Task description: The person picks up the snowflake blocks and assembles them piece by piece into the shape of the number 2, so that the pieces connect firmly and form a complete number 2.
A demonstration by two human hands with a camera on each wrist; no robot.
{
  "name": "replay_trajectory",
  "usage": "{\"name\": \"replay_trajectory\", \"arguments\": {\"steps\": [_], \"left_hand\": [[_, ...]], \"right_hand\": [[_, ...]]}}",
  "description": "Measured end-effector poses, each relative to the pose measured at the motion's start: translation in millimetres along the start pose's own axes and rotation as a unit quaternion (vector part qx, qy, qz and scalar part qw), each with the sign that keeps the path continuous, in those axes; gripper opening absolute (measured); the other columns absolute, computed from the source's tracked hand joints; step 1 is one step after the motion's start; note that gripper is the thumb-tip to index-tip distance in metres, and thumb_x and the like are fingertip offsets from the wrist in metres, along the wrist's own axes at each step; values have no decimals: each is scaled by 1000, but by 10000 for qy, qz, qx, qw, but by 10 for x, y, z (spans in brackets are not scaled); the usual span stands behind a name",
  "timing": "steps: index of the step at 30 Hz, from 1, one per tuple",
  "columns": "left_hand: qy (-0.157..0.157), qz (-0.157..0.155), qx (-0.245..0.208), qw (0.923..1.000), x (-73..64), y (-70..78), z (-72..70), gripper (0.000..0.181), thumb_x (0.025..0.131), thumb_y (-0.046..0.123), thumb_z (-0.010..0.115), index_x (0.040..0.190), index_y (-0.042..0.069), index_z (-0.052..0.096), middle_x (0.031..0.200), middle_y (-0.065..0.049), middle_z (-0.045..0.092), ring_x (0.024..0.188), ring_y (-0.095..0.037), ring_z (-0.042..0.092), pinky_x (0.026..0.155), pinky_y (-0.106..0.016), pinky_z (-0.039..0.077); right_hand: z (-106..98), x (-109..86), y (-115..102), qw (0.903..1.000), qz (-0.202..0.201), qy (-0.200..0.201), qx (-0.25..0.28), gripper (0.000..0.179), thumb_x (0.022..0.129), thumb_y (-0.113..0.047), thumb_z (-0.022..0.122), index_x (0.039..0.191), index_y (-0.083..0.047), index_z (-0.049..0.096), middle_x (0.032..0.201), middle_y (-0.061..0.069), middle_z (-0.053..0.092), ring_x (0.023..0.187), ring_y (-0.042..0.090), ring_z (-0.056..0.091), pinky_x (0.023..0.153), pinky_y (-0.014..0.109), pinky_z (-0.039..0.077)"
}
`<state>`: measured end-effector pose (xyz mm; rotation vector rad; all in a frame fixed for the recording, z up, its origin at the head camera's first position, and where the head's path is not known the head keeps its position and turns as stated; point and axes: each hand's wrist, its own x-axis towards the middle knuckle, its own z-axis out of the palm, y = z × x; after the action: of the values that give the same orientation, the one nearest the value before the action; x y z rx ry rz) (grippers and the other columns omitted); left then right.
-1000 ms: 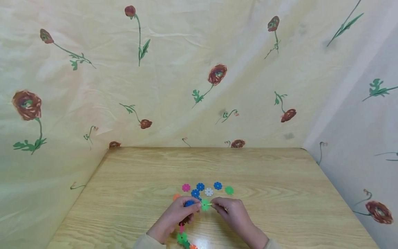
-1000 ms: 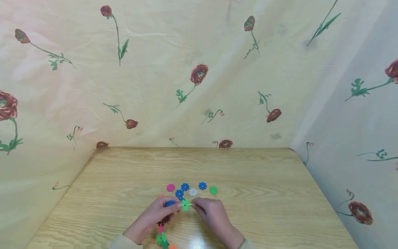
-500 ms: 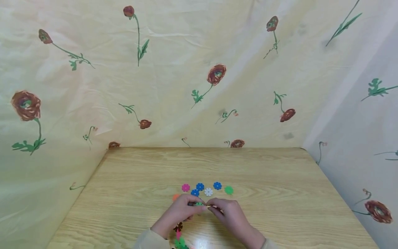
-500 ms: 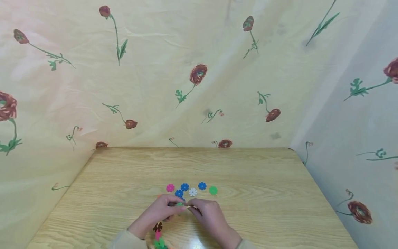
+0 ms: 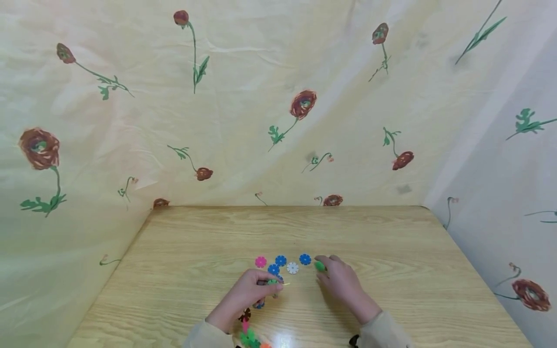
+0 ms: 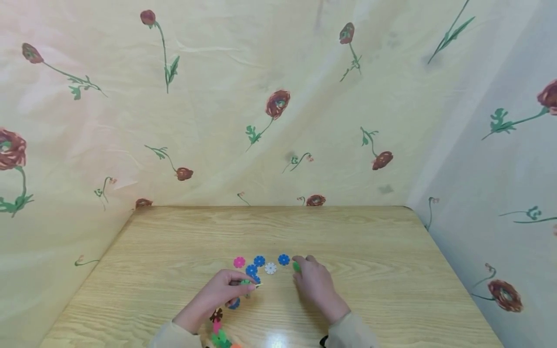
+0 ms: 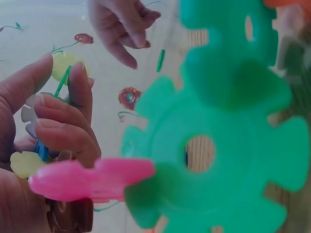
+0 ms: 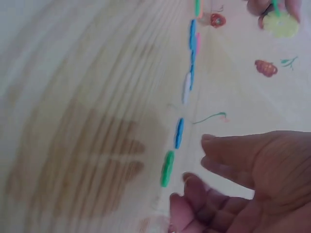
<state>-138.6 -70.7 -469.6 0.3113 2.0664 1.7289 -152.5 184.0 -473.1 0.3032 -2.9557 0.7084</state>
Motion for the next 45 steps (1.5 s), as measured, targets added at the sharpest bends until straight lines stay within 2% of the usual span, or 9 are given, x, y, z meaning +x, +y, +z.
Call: {"name": "replay_trajectory", "arguments": {"steps": [3,7,16,27,31,34,35,40,45], "left_hand": [[34,-58,-25,10000,-5,-2,13,34,89,29,72,108,1,71,65,-1,57,48,-7,40,46,-19,34],[98,-92,-25,9999,-8,2,30,34,88,29,73,107,1,71,65,0,55,48,-7,40,46,-20,35],[44,-34,-132,9999,-3,0,49,34,89,29,73,106,-1,71,64,0,53,48,-8,39,45,-20,33],[33,-38,-138,9999,8,-19,55,36,89,30,72,108,-1,71,63,2,51,47,-8,39,45,-22,34],[64,-56,-103,9999,10,-18,59,36,89,31,73,107,0,71,64,0,56,47,-9,40,45,-22,34],[79,-74,-103,9999,11,-14,61,35,89,31,73,107,1,71,70,-4,64,46,-9,40,45,-22,33],[77,-75,-111,9999,12,-13,62,35,89,30,72,107,0,71,73,-6,67,46,-9,39,44,-21,33],[32,-35,-172,9998,9,-2,68,35,90,29,72,108,-1,71,79,-7,71,45,-8,40,43,-21,32],[-55,19,-246,9997,11,-1,72,30,90,28,72,105,2,72,78,-6,71,45,-7,42,44,-20,33]], "right_hand": [[-5,10,50,9986,246,-384,-271,46,86,-10,73,129,-3,59,96,16,62,76,25,60,68,43,53],[-3,4,84,9957,335,-671,-539,44,88,-11,70,130,-2,59,96,19,62,78,30,60,69,47,52],[34,-25,115,9963,177,-479,-692,29,80,-6,78,105,-5,62,86,10,60,71,21,58,61,37,52],[-8,-102,116,9970,505,-558,-167,24,80,-9,79,81,-10,55,68,-2,51,62,14,46,55,29,42],[-12,-133,106,9973,498,-452,282,20,82,-12,78,76,-13,59,64,-5,51,58,11,45,52,26,39],[-15,-159,93,9934,152,-617,958,8,88,-11,71,83,-11,65,64,-6,55,55,10,49,49,24,43],[-19,-170,86,9896,17,-726,1242,2,90,-10,68,88,-9,67,64,-6,56,54,10,51,49,24,44],[-49,-206,36,9653,-451,-1122,2314,18,97,-7,58,114,1,59,69,0,62,55,14,57,50,26,49],[-90,-227,-38,9481,-646,-1152,2891,15,96,-6,60,110,0,58,71,6,62,58,15,59,53,30,52]]}}
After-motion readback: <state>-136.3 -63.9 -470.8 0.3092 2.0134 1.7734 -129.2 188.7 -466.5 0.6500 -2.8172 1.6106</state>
